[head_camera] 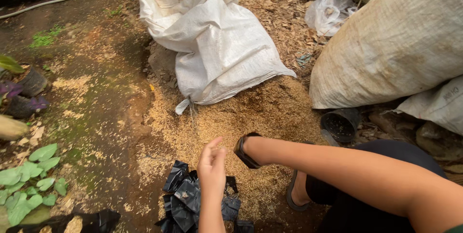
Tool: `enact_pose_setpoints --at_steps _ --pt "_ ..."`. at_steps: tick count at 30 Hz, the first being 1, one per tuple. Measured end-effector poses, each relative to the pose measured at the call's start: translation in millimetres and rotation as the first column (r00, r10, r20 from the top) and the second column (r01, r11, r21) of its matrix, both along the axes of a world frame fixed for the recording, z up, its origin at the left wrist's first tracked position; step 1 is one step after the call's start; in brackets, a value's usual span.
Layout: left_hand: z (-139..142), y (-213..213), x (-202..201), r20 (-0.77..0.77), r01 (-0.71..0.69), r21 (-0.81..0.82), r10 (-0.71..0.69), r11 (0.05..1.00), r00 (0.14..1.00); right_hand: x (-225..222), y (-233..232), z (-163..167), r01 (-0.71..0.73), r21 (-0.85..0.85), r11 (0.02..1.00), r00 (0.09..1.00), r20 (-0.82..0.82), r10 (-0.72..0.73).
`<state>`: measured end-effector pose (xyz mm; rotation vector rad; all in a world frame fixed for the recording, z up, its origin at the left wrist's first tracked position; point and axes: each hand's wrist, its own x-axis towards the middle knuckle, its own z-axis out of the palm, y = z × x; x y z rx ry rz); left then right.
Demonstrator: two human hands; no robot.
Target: The person fills small black plastic nursery bags with a loose brown substrate from a large pile on the ground. They repeatedly scoop the material into each bag, press it down by hand, and place the filled bags in a growing cluster on the floor.
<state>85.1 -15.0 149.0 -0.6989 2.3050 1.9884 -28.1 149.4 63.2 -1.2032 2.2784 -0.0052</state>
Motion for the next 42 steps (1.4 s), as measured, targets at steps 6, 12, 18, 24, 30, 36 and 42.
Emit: enact_pose_setpoints --at_steps 6,12,18,24,30,36,42 --pt "-66.1 21.6 -7.3 0.185 -0.205 0.724 0.102 0.658 0.978 -4.1 -11.7 95.4 0.210 -0.314 0.926 0.974 0.153 -0.169" --pt "-102.6 26.7 -7.4 0.058 -0.163 0.820 0.204 0.548 0.977 -3.1 -23.8 122.9 0.269 -0.295 0.917 0.961 0.142 -0.236" --pt "-123.8 24.4 -9.3 0.032 -0.174 0.868 0.298 0.465 0.954 -11.0 -29.6 117.5 0.291 -0.304 0.907 0.956 0.120 -0.266" --pt "-160.0 18.0 -12.4 -0.065 -0.128 0.835 0.326 0.535 0.943 -12.9 -36.2 121.1 0.269 -0.340 0.901 0.963 0.099 -0.250" --pt "-147.7 13.7 -7.9 0.006 -0.163 0.882 0.336 0.442 0.942 -19.5 -38.8 141.8 0.273 -0.265 0.925 0.962 0.065 -0.266" --pt "-83.0 -6.0 -6.6 0.104 -0.124 0.943 0.082 0.310 0.991 20.1 -57.3 104.6 0.098 -0.187 0.977 0.995 0.017 -0.096" --pt "-97.0 -3.2 -10.5 0.256 -0.301 0.910 0.184 0.284 0.949 33.7 -63.4 89.2 -0.087 -0.251 0.964 0.993 -0.097 0.065"
